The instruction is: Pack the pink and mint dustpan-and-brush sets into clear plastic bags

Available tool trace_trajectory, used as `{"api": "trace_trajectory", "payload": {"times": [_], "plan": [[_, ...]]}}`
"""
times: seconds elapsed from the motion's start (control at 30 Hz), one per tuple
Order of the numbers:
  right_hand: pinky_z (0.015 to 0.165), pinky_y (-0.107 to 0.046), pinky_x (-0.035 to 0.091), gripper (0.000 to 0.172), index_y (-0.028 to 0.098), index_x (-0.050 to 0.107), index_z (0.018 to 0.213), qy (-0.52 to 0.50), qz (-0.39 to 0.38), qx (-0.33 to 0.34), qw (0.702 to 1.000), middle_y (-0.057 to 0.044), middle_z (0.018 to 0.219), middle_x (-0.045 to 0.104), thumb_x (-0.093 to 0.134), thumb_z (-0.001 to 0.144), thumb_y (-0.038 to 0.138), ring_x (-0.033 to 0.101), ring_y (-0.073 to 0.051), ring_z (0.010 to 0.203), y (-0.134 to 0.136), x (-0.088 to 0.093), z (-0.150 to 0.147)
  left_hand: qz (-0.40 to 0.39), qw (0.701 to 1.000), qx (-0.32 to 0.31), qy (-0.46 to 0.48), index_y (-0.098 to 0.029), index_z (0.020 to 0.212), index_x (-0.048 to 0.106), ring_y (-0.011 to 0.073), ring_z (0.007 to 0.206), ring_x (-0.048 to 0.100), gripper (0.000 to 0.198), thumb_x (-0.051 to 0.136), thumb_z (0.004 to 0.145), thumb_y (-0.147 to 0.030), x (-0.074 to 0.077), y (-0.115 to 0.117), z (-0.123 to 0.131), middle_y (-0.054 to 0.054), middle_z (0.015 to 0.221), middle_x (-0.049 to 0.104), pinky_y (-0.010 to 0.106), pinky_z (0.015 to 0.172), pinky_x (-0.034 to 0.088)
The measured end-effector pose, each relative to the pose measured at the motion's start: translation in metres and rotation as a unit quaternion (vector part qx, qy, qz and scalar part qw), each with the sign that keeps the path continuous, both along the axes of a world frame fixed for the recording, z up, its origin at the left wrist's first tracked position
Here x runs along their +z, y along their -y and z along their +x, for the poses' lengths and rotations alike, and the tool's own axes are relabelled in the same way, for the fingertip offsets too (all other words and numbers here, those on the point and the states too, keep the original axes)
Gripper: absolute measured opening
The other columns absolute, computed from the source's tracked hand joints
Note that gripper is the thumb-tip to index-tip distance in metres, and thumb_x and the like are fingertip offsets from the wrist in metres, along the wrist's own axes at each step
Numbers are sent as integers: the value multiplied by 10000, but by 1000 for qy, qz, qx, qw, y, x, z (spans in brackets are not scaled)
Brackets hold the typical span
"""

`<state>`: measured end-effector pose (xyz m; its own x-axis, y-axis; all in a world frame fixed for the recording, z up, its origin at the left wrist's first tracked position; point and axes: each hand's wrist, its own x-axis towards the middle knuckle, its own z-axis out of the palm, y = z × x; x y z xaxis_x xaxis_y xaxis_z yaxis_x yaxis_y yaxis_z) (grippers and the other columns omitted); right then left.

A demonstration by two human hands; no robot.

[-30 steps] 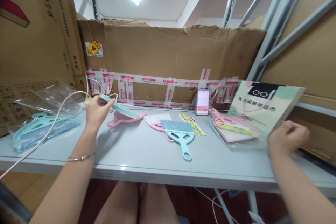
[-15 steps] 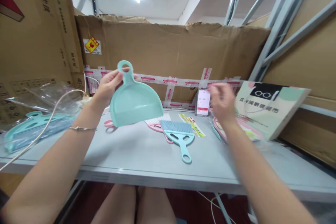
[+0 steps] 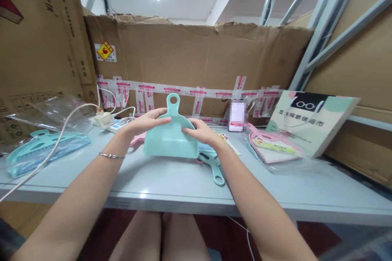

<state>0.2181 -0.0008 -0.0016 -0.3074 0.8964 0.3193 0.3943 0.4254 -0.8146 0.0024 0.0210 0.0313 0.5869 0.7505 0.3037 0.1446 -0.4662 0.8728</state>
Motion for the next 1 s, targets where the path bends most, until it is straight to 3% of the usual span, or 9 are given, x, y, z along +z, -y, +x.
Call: {"api": "trace_trajectory", "payload": {"times": [0.17, 0.27, 0.33, 0.4, 0.53, 0.67, 0.73, 0.87, 1.0], "plan": [[779, -309, 479, 419, 188, 619, 970, 39, -29, 27, 998, -53, 986, 672, 543, 773, 549, 615, -203, 910, -3, 7, 21, 55, 993, 44, -94, -149, 1074, 628, 218, 940, 591, 364, 555, 778, -349, -1, -6, -6, 67, 1056, 647, 314, 789, 456], [723, -308, 473, 450, 172, 605, 943, 136, -38, -111, 984, -88, 934, 678, 495, 791, 581, 621, -208, 849, -14, 3, 46, 71, 990, 65, -104, -155, 1033, 634, 200, 891, 589, 335, 539, 771, -341, -1, -9, -8, 55, 1010, 646, 300, 760, 443], [745, -322, 473, 435, 157, 610, 960, 237, -57, -198, 950, -125, 1015, 667, 564, 762, 542, 619, -238, 899, -25, -7, 62, 72, 989, 67, -109, -156, 1015, 634, 195, 883, 586, 321, 532, 770, -335, -2, -11, -8, 52, 992, 646, 294, 757, 436], [797, -331, 471, 469, 134, 611, 1021, 316, -87, -226, 917, -158, 1125, 633, 618, 733, 504, 608, -265, 973, -34, -18, 74, 81, 988, 69, -114, -158, 1000, 634, 196, 898, 581, 306, 528, 765, -324, -3, -12, -8, 49, 992, 644, 294, 771, 429], [896, -312, 445, 530, 118, 582, 1136, 369, -101, -200, 902, -159, 1246, 571, 632, 732, 457, 559, -267, 1113, -40, -24, 88, 95, 985, 79, -118, -152, 978, 633, 200, 909, 572, 301, 522, 755, -320, -3, -12, -9, 53, 992, 642, 299, 790, 418], [876, -310, 443, 295, 164, 614, 1033, 415, -17, -217, 884, -118, 1135, 606, 576, 748, 232, 575, -238, 1057, -17, -12, 97, 85, 983, 106, -120, -146, 972, 629, 199, 857, 568, 314, 517, 743, -330, 1, -10, -12, 47, 944, 638, 294, 747, 415], [829, -311, 452, 233, 191, 631, 925, 442, 19, -181, 879, -88, 1013, 619, 519, 728, 135, 597, -216, 950, 4, -11, 101, 87, 983, 112, -117, -146, 965, 628, 195, 843, 563, 309, 516, 744, -330, 2, -11, -12, 43, 938, 634, 285, 729, 409], [767, -322, 456, 253, 239, 661, 882, 458, 63, -72, 884, -63, 922, 602, 535, 692, 130, 590, -215, 872, 44, -26, 105, 92, 985, 101, -108, -150, 968, 626, 194, 857, 564, 304, 516, 745, -326, -2, -15, -11, 41, 968, 632, 284, 741, 411], [727, -333, 451, 253, 240, 679, 886, 461, 132, -44, 876, -74, 888, 605, 531, 708, 137, 588, -219, 829, 57, -45, 106, 94, 984, 96, -115, -141, 971, 627, 213, 897, 568, 322, 515, 740, -336, -7, -19, -9, 52, 994, 633, 294, 758, 421]]}}
